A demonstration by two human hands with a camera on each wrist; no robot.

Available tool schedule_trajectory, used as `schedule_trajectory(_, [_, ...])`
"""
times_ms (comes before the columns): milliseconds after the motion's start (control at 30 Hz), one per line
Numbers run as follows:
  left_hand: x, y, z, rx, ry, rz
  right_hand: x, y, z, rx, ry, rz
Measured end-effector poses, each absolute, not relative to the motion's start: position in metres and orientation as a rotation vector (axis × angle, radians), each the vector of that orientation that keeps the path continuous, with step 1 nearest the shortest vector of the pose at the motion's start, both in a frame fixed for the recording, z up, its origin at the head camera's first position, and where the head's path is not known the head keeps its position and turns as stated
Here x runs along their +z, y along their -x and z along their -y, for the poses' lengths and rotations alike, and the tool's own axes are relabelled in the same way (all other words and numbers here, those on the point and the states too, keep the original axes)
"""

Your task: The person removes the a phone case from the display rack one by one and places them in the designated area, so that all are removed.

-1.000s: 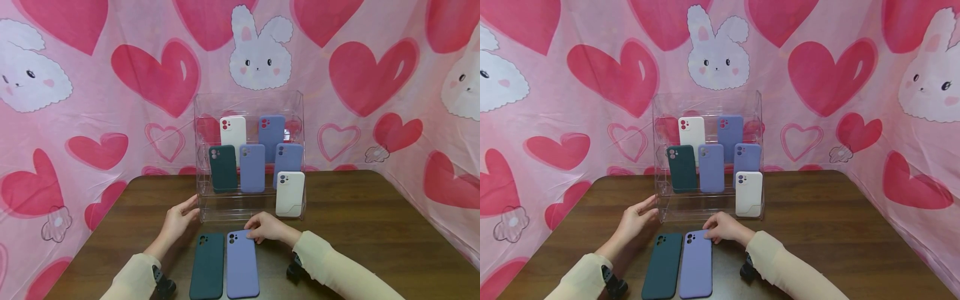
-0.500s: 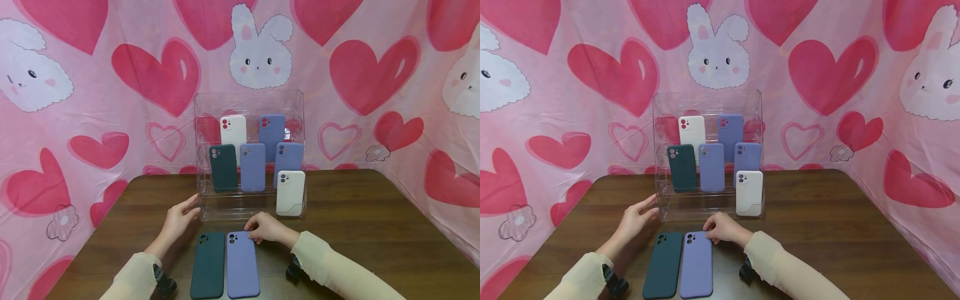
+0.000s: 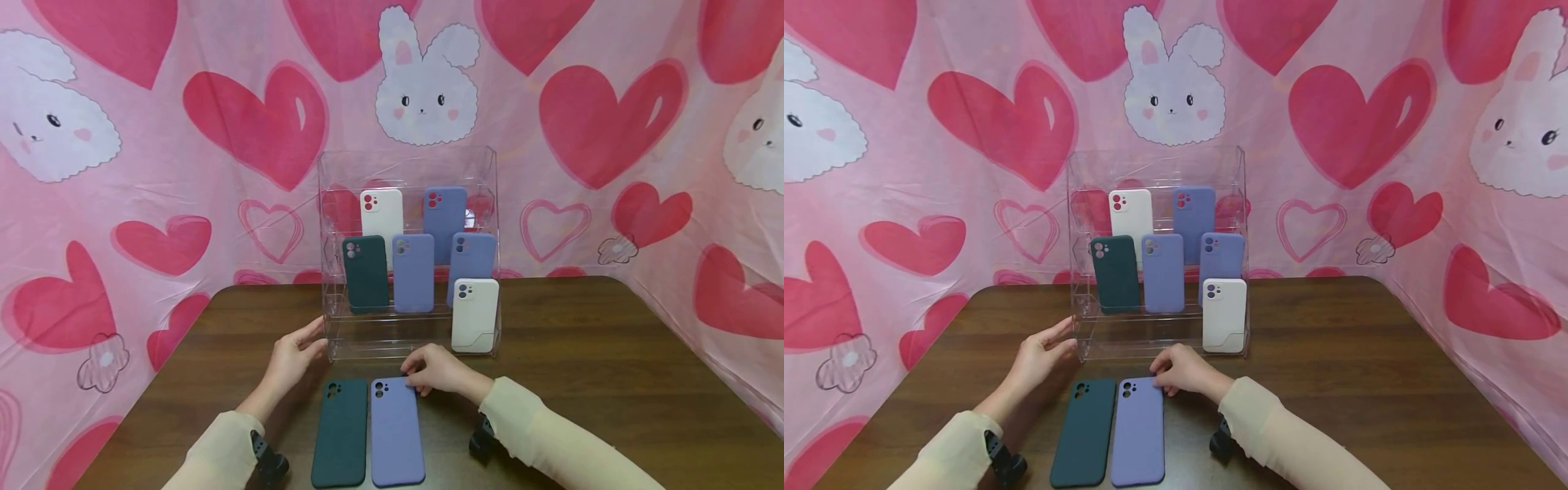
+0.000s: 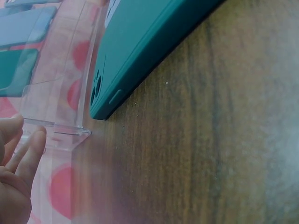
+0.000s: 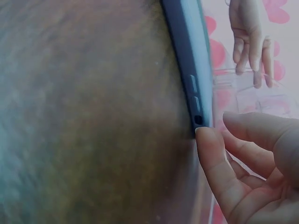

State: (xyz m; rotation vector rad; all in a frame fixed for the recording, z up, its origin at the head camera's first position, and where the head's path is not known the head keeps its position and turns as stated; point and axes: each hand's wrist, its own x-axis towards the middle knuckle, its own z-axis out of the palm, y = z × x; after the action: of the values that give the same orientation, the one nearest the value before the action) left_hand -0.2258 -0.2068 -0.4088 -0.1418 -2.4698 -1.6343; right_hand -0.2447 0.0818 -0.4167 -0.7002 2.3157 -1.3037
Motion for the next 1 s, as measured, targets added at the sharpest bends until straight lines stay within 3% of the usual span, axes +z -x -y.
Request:
schedule_trajectory(500, [-0.409, 0.225, 0.206, -1.636, 0.139, 2.470, -0.372, 0.247, -0.104, -1.463, 0.857, -2.273])
schedule_trajectory(1000, [-0.409, 0.224, 0.206, -1.651, 0.154, 2.453, -0.316, 0.250, -0.146, -1.530, 0.853, -2.544])
